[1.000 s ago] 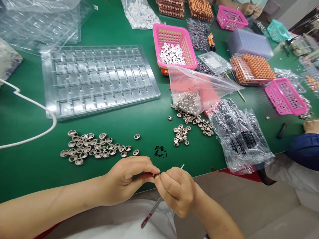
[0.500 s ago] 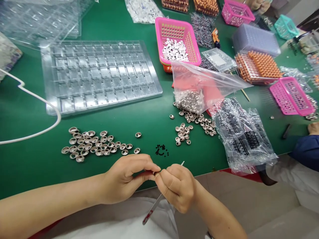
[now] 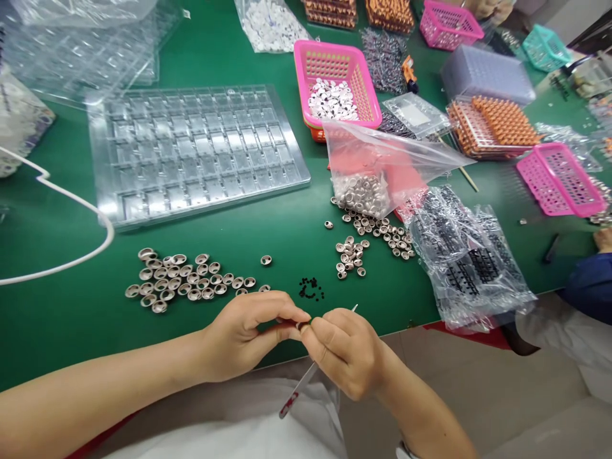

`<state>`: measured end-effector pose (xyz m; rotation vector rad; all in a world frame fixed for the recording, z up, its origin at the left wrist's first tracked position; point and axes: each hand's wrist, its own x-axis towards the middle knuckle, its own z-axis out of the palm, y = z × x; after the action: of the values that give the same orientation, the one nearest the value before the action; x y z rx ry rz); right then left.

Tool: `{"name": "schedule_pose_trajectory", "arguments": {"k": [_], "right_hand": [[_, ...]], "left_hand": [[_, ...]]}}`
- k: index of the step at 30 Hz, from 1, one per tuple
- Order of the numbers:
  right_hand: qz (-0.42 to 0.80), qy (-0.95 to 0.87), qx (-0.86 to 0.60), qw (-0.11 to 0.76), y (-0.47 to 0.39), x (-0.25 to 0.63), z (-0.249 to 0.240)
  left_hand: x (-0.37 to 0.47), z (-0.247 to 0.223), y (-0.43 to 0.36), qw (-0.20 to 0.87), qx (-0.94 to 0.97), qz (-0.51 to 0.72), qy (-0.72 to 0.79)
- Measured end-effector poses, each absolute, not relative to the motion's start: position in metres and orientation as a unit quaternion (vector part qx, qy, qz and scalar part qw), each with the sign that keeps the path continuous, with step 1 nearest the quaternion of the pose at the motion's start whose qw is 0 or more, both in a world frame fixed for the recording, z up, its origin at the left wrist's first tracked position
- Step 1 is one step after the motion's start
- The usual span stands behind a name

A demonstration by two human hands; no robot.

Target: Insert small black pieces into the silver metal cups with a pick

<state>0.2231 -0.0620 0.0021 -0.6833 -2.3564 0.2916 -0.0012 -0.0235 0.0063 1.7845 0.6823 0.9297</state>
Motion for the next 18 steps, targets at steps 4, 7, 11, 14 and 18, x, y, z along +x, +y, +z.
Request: {"name": "schedule_pose_trajectory", "arguments": {"k": [4,7,11,14,18], "right_hand": [[0.1,-0.897,-0.277,0.331,-0.0611,0.2229,0.0049],[0.105,-0.893,-0.285,0.331,-0.0608,0.2213,0.0078],[0.095,-0.893,-0.302,0.318,-0.0638,0.2214,0.0083],[0.09,-0.891,-0.316,0.314,-0.0663,0.2217,0.0053],[0.082,-0.872,-0.34,0.342,-0.0677,0.2191,0.002]], "left_hand": [[-0.0015,0.0078,-0.0206,0.514,0.715,0.376,0.289],[-0.0023,0.0066,-0.0196,0.544,0.7,0.356,0.296],[-0.0024,0.0051,-0.019,0.585,0.677,0.326,0.305],[-0.002,0.0052,-0.0184,0.615,0.652,0.315,0.313],[-0.002,0.0056,-0.0182,0.658,0.608,0.296,0.332]]}}
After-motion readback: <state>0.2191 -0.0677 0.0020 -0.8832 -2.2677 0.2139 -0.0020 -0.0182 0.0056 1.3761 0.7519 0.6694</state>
